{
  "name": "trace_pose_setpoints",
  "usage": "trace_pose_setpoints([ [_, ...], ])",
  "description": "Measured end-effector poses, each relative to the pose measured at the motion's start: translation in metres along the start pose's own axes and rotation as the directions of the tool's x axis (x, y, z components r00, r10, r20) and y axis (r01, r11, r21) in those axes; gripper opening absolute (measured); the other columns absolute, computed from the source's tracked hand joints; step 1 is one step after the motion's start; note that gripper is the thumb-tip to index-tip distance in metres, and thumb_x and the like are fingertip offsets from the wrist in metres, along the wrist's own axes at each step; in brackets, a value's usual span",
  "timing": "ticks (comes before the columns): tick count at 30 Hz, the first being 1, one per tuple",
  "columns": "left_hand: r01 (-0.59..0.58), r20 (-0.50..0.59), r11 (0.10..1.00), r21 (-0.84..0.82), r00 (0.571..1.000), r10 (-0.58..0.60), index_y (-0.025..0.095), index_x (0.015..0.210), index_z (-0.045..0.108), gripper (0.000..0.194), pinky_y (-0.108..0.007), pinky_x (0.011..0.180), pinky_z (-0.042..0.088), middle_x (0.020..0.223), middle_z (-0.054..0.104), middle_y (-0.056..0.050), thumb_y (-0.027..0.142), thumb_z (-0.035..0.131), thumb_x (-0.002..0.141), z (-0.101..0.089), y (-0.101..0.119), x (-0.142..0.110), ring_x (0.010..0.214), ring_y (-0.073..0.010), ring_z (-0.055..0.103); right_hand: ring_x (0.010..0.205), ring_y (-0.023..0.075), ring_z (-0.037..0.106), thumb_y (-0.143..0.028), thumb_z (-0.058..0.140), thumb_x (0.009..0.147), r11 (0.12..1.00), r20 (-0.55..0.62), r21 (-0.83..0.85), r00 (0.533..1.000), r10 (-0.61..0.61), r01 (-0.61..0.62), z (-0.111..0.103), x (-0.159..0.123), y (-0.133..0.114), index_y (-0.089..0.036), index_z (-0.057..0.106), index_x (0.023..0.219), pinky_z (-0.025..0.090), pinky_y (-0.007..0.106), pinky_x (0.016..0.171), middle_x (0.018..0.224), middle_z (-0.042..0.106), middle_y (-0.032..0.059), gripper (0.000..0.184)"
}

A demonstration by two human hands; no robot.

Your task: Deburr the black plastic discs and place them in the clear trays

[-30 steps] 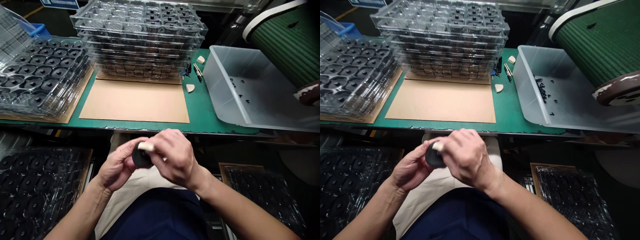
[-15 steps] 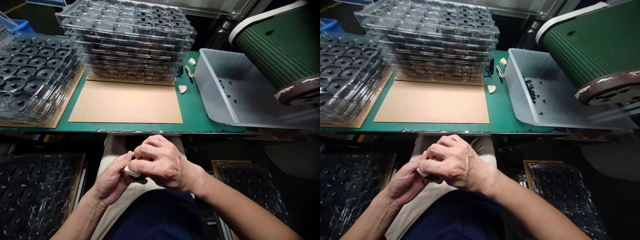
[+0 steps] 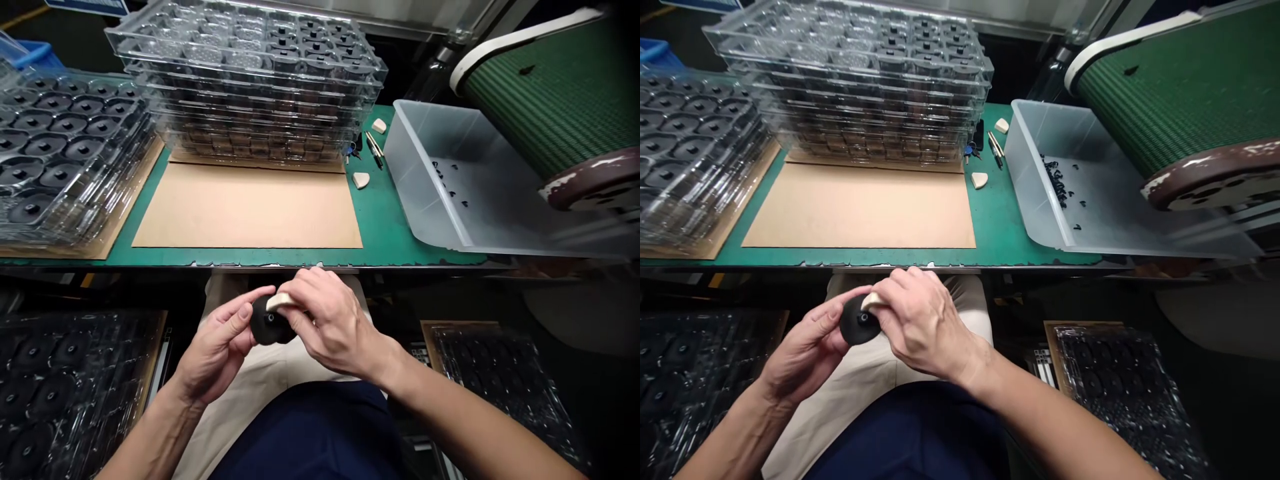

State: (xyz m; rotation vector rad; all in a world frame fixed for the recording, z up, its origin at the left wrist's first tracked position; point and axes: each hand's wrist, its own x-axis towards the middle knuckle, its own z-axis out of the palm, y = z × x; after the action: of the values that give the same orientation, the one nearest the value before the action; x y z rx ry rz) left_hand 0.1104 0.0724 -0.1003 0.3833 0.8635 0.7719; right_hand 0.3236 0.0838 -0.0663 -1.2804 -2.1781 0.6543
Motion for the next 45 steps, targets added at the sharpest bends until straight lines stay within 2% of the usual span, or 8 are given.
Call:
trace_pose_setpoints([
  [6, 0.165, 0.053, 0.977, -0.133, 0.986, -0.159, 0.017, 0.111, 0.077, 0.027, -0.036, 0.082, 0.06, 0.105, 0.068, -0.009, 0.036, 0.063, 0.097, 0.002, -0.007, 0.002, 0.087, -0.0161, 0.066, 0.093, 0.0189, 0.047, -0.02, 0.05, 0.101, 0.912, 0.07, -0.122, 0.92, -0.387, 0.392, -0.006, 0.004, 0.008, -0.019, 0.066, 0.112, 0.037, 0.038, 0.083, 0.104, 0.06, 0.0052, 0.02],
  [9, -0.029, -0.021, 0.996, -0.082, 0.999, 0.028, 0.026, 0.13, 0.071, 0.036, -0.034, 0.102, 0.054, 0.129, 0.064, -0.009, 0.031, 0.069, 0.094, 0.003, -0.007, 0.004, 0.112, -0.0176, 0.064, 0.073, 0.0144, 0.044, -0.028, 0.054, 0.097, 0.997, 0.008, -0.072, 1.0, 0.002, -0.001, -0.001, 0.0, 0.005, -0.014, 0.057, 0.084, 0.036, 0.033, 0.068, 0.079, 0.056, 0.0028, 0.019],
  [13, -0.245, -0.058, 0.962, 0.121, 0.966, 0.253, 0.038, 0.132, 0.069, 0.058, -0.022, 0.107, 0.049, 0.14, 0.059, -0.002, 0.014, 0.08, 0.081, 0.003, -0.009, 0.009, 0.127, -0.0141, 0.057, 0.058, 0.0087, 0.038, -0.038, 0.053, 0.098, 0.843, 0.192, 0.277, 0.886, 0.421, -0.461, 0.007, -0.002, -0.01, -0.016, 0.05, 0.077, 0.028, 0.028, 0.052, 0.066, 0.046, -0.0031, 0.031],
  [19, -0.46, -0.052, 0.874, 0.159, 0.88, 0.472, 0.038, 0.129, 0.071, 0.058, -0.022, 0.107, 0.049, 0.142, 0.06, -0.003, 0.008, 0.079, 0.08, 0.013, -0.001, 0.003, 0.127, -0.0161, 0.059, 0.065, 0.0103, 0.04, -0.031, 0.056, 0.097, 0.939, -0.012, 0.249, 0.969, 0.248, -0.238, 0.001, 0.008, -0.025, -0.015, 0.049, 0.078, 0.03, 0.03, 0.063, 0.072, 0.05, -0.0012, 0.026],
  [27, -0.181, -0.008, 0.977, 0.114, 0.983, 0.183, 0.033, 0.132, 0.071, 0.044, -0.027, 0.105, 0.051, 0.134, 0.064, -0.008, 0.025, 0.073, 0.089, 0.001, 0.007, -0.007, 0.117, -0.0173, 0.064, 0.084, 0.0184, 0.043, -0.031, 0.048, 0.104, 0.987, -0.036, -0.162, 0.999, -0.004, -0.002, -0.007, 0.012, -0.008, -0.016, 0.062, 0.095, 0.033, 0.037, 0.078, 0.092, 0.059, 0.004, 0.022],
  [33, -0.098, 0.101, 0.993, 0.063, 0.991, 0.091, 0.032, 0.134, 0.069, 0.04, -0.033, 0.11, 0.049, 0.147, 0.055, -0.007, 0.026, 0.065, 0.095, -0.003, 0.002, -0.008, 0.125, -0.0204, 0.06, 0.101, 0.0164, 0.056, -0.021, 0.055, 0.102, 0.972, -0.033, 0.091, 0.976, -0.214, 0.216, -0.013, 0.013, 0.004, -0.016, 0.063, 0.119, 0.041, 0.037, 0.089, 0.114, 0.065, 0.0037, 0.02],
  [39, -0.098, -0.079, 0.995, 0.0, 0.992, 0.098, 0.024, 0.132, 0.068, 0.04, -0.047, 0.085, 0.06, 0.131, 0.063, -0.015, 0.026, 0.069, 0.092, 0.019, 0.01, -0.002, 0.114, -0.0292, 0.065, 0.067, 0.0084, 0.052, -0.033, 0.051, 0.106, 0.736, 0.019, 0.625, 0.948, 0.317, -0.259, 0.002, -0.015, 0.018, -0.016, 0.063, 0.108, 0.042, 0.022, 0.061, 0.081, 0.059, 0.001, 0.021],
  [45, -0.068, -0.233, 0.978, 0.199, 0.966, 0.115, 0.011, 0.127, 0.068, 0.054, -0.037, 0.075, 0.062, 0.116, 0.068, -0.02, 0.037, 0.082, 0.082, 0.024, 0.005, 0.012, 0.099, -0.0266, 0.069, 0.067, 0.0079, 0.052, -0.041, 0.054, 0.104, 0.722, 0.115, 0.595, 0.926, 0.359, -0.354, 0.034, -0.027, 0.005, -0.009, 0.069, 0.085, 0.041, 0.023, 0.064, 0.078, 0.059, 0.0045, 0.039],
])
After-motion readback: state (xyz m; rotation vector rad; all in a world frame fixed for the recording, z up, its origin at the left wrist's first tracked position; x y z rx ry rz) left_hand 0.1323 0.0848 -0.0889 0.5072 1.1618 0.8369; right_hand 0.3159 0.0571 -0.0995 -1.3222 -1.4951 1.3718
